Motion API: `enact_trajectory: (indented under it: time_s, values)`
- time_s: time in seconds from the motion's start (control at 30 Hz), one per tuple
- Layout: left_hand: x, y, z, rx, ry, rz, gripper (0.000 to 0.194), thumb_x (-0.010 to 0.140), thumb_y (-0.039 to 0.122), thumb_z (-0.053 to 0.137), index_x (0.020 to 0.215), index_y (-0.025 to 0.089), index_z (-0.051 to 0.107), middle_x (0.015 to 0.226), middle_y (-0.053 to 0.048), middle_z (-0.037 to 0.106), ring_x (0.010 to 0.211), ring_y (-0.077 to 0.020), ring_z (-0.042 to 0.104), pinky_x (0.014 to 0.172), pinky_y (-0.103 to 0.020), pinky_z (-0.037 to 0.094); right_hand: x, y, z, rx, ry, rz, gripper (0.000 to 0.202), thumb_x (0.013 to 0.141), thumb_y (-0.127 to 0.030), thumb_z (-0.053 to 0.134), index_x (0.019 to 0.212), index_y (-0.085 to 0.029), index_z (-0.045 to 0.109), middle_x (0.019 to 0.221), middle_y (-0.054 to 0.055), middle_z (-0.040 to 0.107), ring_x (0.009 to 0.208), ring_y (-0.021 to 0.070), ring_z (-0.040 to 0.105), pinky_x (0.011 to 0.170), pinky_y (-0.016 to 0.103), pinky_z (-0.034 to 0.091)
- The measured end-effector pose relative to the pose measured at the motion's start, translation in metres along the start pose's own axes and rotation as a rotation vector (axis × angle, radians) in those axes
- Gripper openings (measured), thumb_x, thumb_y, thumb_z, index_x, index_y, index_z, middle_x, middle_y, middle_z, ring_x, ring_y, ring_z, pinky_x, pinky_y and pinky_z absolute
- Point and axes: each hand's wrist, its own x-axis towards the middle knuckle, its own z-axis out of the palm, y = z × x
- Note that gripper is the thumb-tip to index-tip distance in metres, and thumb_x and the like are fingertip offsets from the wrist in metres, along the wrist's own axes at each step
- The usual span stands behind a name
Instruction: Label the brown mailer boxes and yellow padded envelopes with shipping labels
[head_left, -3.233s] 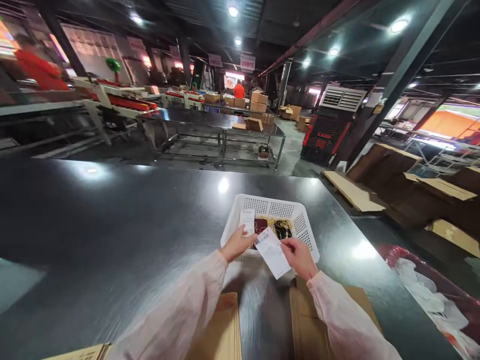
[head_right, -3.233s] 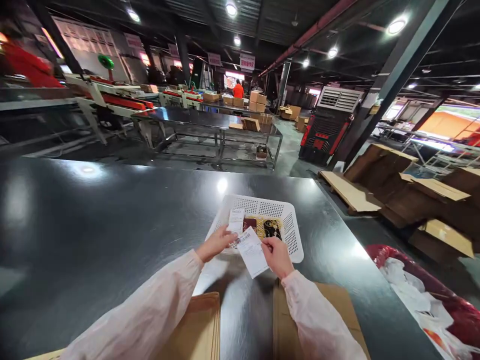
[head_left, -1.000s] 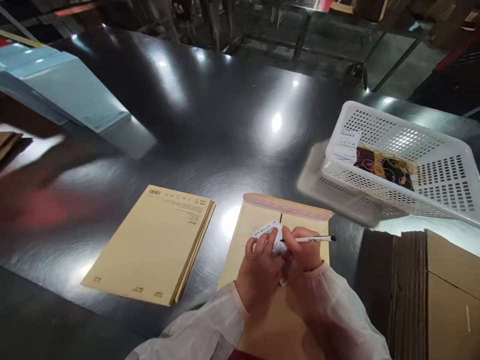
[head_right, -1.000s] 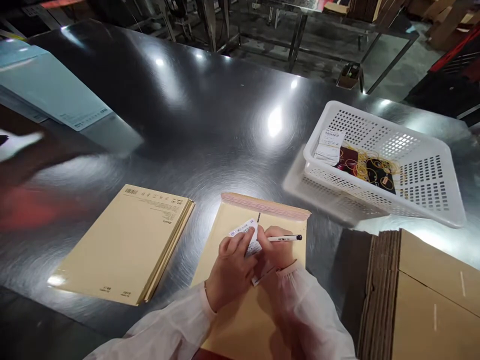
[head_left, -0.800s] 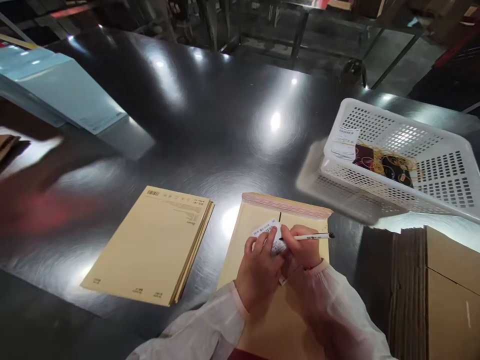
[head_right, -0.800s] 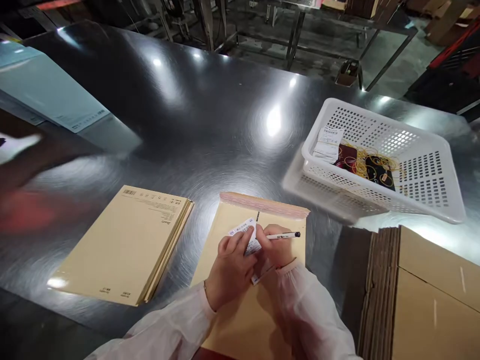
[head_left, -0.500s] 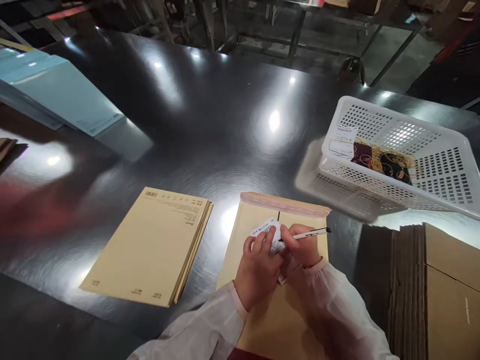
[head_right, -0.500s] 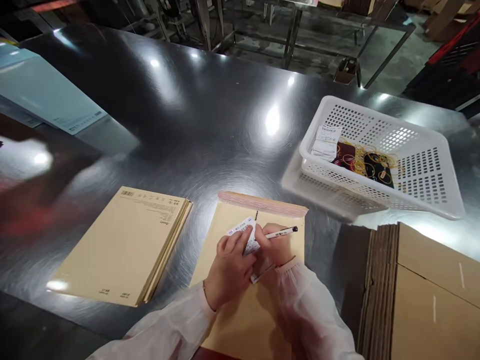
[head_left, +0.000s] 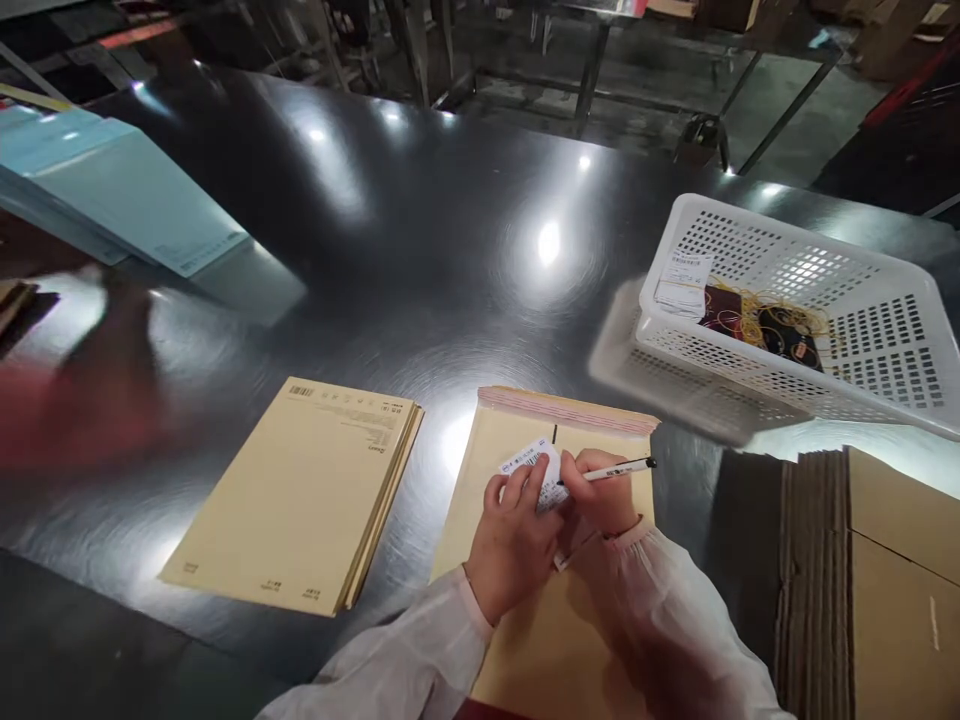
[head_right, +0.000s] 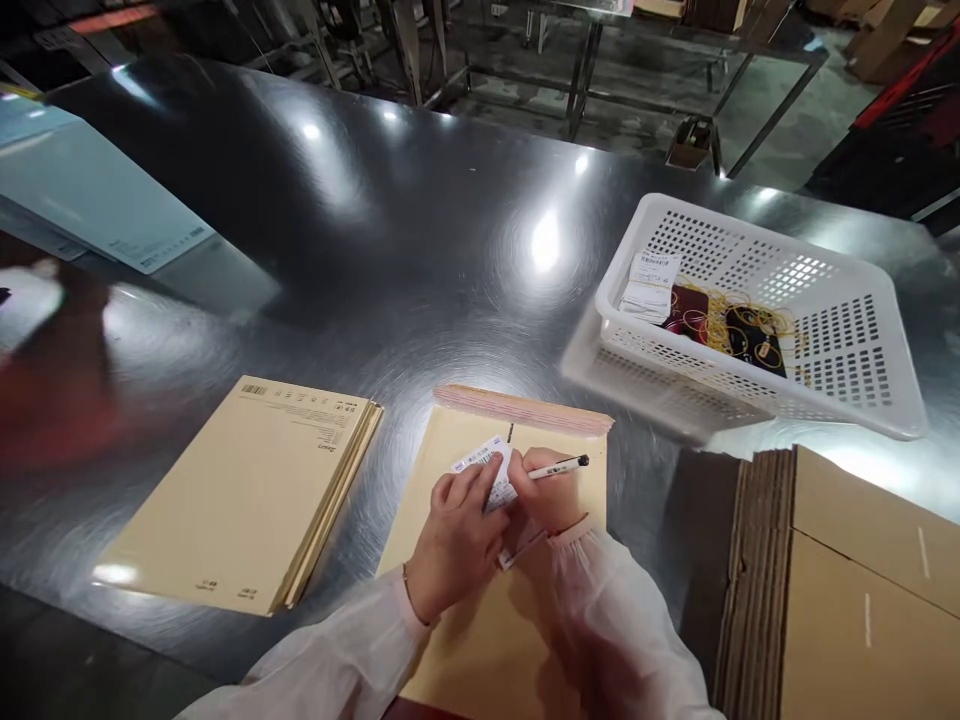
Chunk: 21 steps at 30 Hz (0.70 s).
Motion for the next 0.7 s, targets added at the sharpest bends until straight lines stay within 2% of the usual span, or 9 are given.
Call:
enact_trajectory:
  time_s: [0.1, 0.2, 0.33, 0.43, 0.5, 0.6, 0.63, 0.7]
  values:
    - [0.0, 0.0, -0.001, 0.005, 0.005, 0.005, 0.011, 0.087, 0.026, 0.062, 0.091, 0.024, 0.071, 0.147, -0.016, 0.047, 0.123, -0.034, 0.046, 0.093, -0.053, 0.037, 0.0, 0.002, 0.001, -0.009, 0.028, -0.021, 0.048, 0.085, -0.034, 0.052, 0.044, -0.023, 0.031, 0.039, -0.004, 0.035, 0.039, 0.0093, 0.031, 0.045, 0.029, 0.024]
    - [0.0, 0.001, -0.001, -0.001, 0.006, 0.006, 0.012, 0.087, 0.024, 0.061, 0.093, 0.024, 0.072, 0.147, -0.017, 0.046, 0.122, -0.0343, 0.046, 0.092, -0.052, 0.038, 0.0, 0.004, 0.001, 0.001, -0.016, -0.028, 0.048, 0.085, -0.035, 0.052, 0.044, -0.022, 0.031, 0.039, -0.004, 0.035, 0.039, 0.0091, 0.031, 0.045, 0.029, 0.023]
    - [0.001, 0.0, 0.0, -0.007, -0.005, -0.006, 0.011, 0.086, 0.023, 0.061, 0.09, 0.023, 0.072, 0.147, -0.018, 0.045, 0.123, -0.0351, 0.046, 0.092, -0.054, 0.038, 0.002, 0.008, 0.0, 0.037, -0.025, 0.044, 0.049, 0.083, -0.039, 0.053, 0.043, -0.023, 0.028, 0.039, -0.004, 0.032, 0.04, 0.0093, 0.028, 0.046, 0.029, 0.022]
    - [0.0, 0.0, 0.001, -0.029, -0.016, -0.018, 0.024, 0.086, 0.024, 0.063, 0.107, 0.031, 0.071, 0.147, -0.015, 0.046, 0.122, -0.0347, 0.048, 0.091, -0.054, 0.039, -0.001, 0.007, -0.003, 0.174, 0.05, 0.151, 0.051, 0.083, -0.044, 0.054, 0.043, -0.024, 0.029, 0.04, -0.004, 0.035, 0.041, 0.0102, 0.031, 0.046, 0.029, 0.027]
    - [0.0, 0.002, -0.002, -0.051, -0.022, -0.047, 0.036, 0.084, 0.019, 0.062, 0.117, 0.034, 0.067, 0.147, -0.013, 0.045, 0.124, -0.0343, 0.046, 0.093, -0.052, 0.039, -0.006, 0.003, -0.008, 0.309, 0.144, 0.261, 0.045, 0.081, -0.048, 0.058, 0.048, -0.024, 0.039, 0.044, -0.003, 0.042, 0.044, 0.0117, 0.037, 0.047, 0.028, 0.033]
    - [0.008, 0.007, -0.014, 0.003, -0.054, -0.195, 0.057, 0.078, 0.013, 0.061, 0.134, 0.021, 0.054, 0.151, -0.019, 0.039, 0.135, -0.0388, 0.036, 0.099, -0.054, 0.038, -0.005, -0.006, -0.027, 0.386, 0.244, 0.341, 0.034, 0.071, -0.049, 0.067, 0.058, -0.024, 0.05, 0.052, -0.003, 0.049, 0.049, 0.0131, 0.043, 0.049, 0.028, 0.038]
    - [0.013, 0.008, -0.019, 0.035, -0.085, -0.257, 0.063, 0.077, 0.013, 0.061, 0.139, 0.016, 0.048, 0.148, -0.022, 0.04, 0.135, -0.0398, 0.036, 0.1, -0.054, 0.039, 0.0, -0.009, -0.039, 0.367, 0.265, 0.337, 0.035, 0.07, -0.05, 0.069, 0.058, -0.024, 0.049, 0.053, -0.003, 0.049, 0.05, 0.013, 0.043, 0.05, 0.028, 0.038]
    - [0.028, 0.011, -0.031, 0.083, -0.194, -0.35, 0.073, 0.076, 0.014, 0.062, 0.144, 0.009, 0.038, 0.136, -0.023, 0.052, 0.125, -0.0391, 0.045, 0.096, -0.051, 0.042, 0.022, -0.012, -0.075, 0.303, 0.316, 0.323, 0.041, 0.073, -0.055, 0.065, 0.056, -0.024, 0.043, 0.051, -0.003, 0.045, 0.05, 0.0125, 0.041, 0.05, 0.028, 0.038]
